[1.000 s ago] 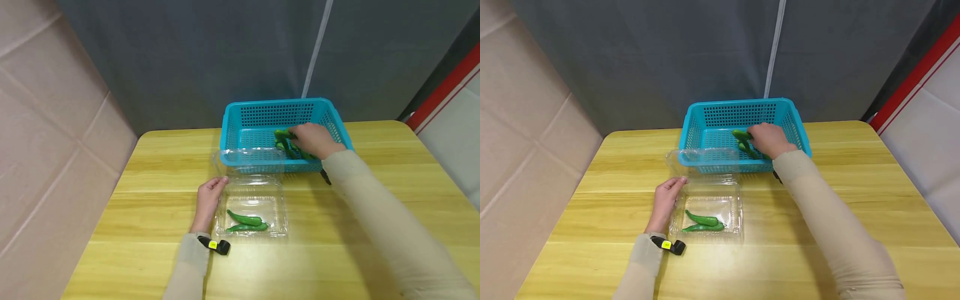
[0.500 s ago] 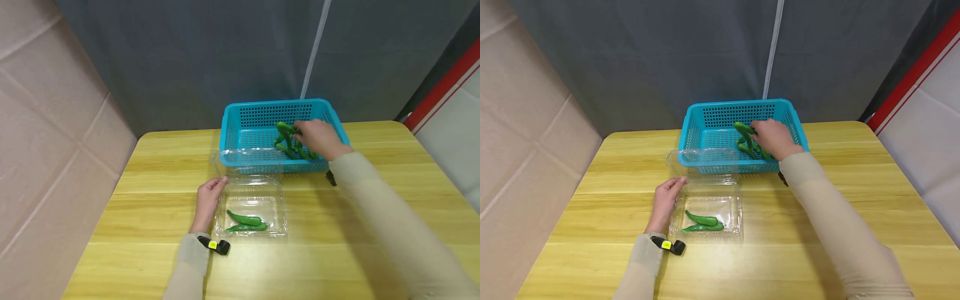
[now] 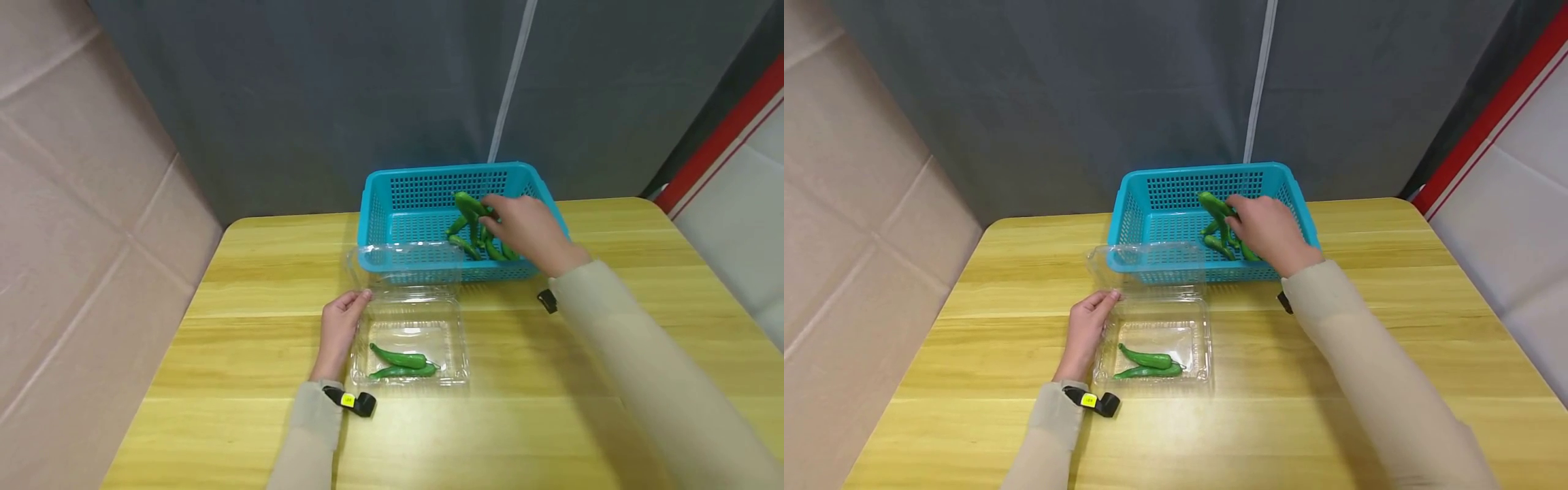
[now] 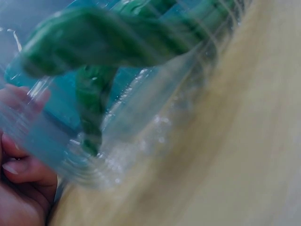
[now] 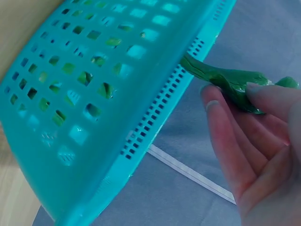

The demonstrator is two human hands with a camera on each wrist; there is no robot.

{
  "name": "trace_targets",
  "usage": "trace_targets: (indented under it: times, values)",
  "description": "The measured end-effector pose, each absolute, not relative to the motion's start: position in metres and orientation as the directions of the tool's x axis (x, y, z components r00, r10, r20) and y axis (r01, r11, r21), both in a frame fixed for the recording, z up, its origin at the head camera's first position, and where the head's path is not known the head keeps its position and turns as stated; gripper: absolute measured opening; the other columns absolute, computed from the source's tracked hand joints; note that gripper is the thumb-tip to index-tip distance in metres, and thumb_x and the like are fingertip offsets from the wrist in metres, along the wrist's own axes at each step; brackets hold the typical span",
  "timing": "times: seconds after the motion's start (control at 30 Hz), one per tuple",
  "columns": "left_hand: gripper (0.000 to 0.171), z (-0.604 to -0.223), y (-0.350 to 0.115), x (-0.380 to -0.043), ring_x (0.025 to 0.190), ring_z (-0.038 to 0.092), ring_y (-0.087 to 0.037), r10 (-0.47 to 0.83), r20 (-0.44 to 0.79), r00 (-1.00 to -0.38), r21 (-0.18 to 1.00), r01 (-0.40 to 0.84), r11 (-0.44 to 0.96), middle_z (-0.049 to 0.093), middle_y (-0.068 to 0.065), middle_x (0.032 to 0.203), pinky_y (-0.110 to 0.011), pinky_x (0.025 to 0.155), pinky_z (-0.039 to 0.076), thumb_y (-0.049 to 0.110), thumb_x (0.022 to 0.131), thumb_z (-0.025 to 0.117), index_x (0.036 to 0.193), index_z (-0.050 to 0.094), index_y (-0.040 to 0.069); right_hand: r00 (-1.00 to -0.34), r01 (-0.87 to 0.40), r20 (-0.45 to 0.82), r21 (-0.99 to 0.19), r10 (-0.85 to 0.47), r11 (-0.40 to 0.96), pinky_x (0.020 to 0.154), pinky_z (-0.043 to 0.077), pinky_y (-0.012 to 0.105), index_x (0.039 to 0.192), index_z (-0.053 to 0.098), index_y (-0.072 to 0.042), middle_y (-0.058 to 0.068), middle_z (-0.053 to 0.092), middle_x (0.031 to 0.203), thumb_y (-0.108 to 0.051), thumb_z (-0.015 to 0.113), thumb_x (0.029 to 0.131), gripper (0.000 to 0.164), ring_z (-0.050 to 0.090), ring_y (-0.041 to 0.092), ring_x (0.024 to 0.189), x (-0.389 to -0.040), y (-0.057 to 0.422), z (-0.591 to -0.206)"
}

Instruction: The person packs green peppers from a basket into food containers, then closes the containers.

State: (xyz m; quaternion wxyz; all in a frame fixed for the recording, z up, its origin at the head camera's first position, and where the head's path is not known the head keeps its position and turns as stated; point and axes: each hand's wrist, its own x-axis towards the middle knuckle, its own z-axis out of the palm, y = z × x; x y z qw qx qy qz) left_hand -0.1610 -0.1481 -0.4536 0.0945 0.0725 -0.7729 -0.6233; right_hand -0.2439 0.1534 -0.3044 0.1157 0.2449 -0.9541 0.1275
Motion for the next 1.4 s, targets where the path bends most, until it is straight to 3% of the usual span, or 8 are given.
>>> trace_targets:
  times: [0.2, 0.43, 0.63, 0.9, 1.2, 1.4]
  values:
    - [0.043, -0.454, -0.150, -0.160, 0.039, 0.029, -0.010, -0.241, 0.053, -0.969, 0.975, -0.002, 0.224, 0.035, 0.002, 0.045, -0.023, 0.036, 0.024, 0.051, 0.077, 0.061, 0.087, 0.070, 0.010, -0.847, -0.487, 0.364, -0.238, -0.388, 0.840, 0.049, 0.043, 0.032, 0.113, 0.055, -0.003, 0.012, 0.065, 0.088, -0.020, 0.059, 0.087, 0.031, 0.051, 0.015, 0.045, -0.231, 0.154, -0.303]
    - [0.043, -0.453, -0.149, -0.160, 0.038, 0.028, -0.010, -0.233, 0.057, -0.971, 0.974, 0.003, 0.225, 0.034, 0.003, 0.044, -0.024, 0.034, 0.022, 0.050, 0.078, 0.061, 0.088, 0.070, 0.009, -0.846, -0.460, 0.428, -0.288, -0.317, 0.840, 0.050, 0.043, 0.032, 0.115, 0.055, -0.004, 0.011, 0.065, 0.087, -0.023, 0.056, 0.089, 0.032, 0.058, 0.019, 0.059, -0.216, 0.153, -0.297]
    - [0.042, -0.453, -0.150, -0.162, 0.038, 0.027, -0.010, -0.233, 0.067, -0.970, 0.977, 0.016, 0.215, 0.033, 0.003, 0.044, -0.024, 0.035, 0.021, 0.049, 0.078, 0.062, 0.087, 0.070, 0.009, -0.804, -0.493, 0.513, -0.294, -0.300, 0.819, 0.054, 0.047, 0.035, 0.113, 0.057, -0.004, 0.011, 0.065, 0.086, -0.023, 0.057, 0.088, 0.031, 0.063, 0.022, 0.068, -0.207, 0.153, -0.295]
    - [0.043, -0.455, -0.151, -0.162, 0.038, 0.028, -0.010, -0.229, 0.058, -0.972, 0.975, 0.006, 0.222, 0.034, 0.003, 0.044, -0.024, 0.035, 0.022, 0.050, 0.078, 0.061, 0.088, 0.070, 0.009, -0.762, -0.516, 0.606, -0.357, -0.228, 0.779, 0.052, 0.046, 0.035, 0.110, 0.059, -0.004, 0.011, 0.065, 0.082, -0.023, 0.060, 0.086, 0.031, 0.062, 0.021, 0.065, -0.193, 0.156, -0.299]
    - [0.043, -0.454, -0.150, -0.163, 0.040, 0.029, -0.010, -0.230, 0.062, -0.971, 0.973, 0.007, 0.232, 0.035, 0.002, 0.045, -0.024, 0.036, 0.023, 0.049, 0.078, 0.061, 0.088, 0.070, 0.008, -0.781, -0.500, 0.604, -0.451, -0.159, 0.739, 0.052, 0.046, 0.033, 0.107, 0.061, -0.005, 0.006, 0.064, 0.076, -0.021, 0.062, 0.085, 0.027, 0.063, 0.018, 0.061, -0.178, 0.157, -0.313]
    - [0.043, -0.454, -0.149, -0.162, 0.038, 0.028, -0.010, -0.221, 0.051, -0.974, 0.976, 0.002, 0.216, 0.034, 0.003, 0.044, -0.024, 0.035, 0.022, 0.049, 0.078, 0.061, 0.088, 0.070, 0.009, -0.782, -0.503, 0.613, -0.511, -0.115, 0.697, 0.056, 0.047, 0.018, 0.105, 0.062, -0.006, 0.003, 0.064, 0.075, -0.019, 0.063, 0.084, 0.025, 0.060, 0.012, 0.060, -0.168, 0.155, -0.324]
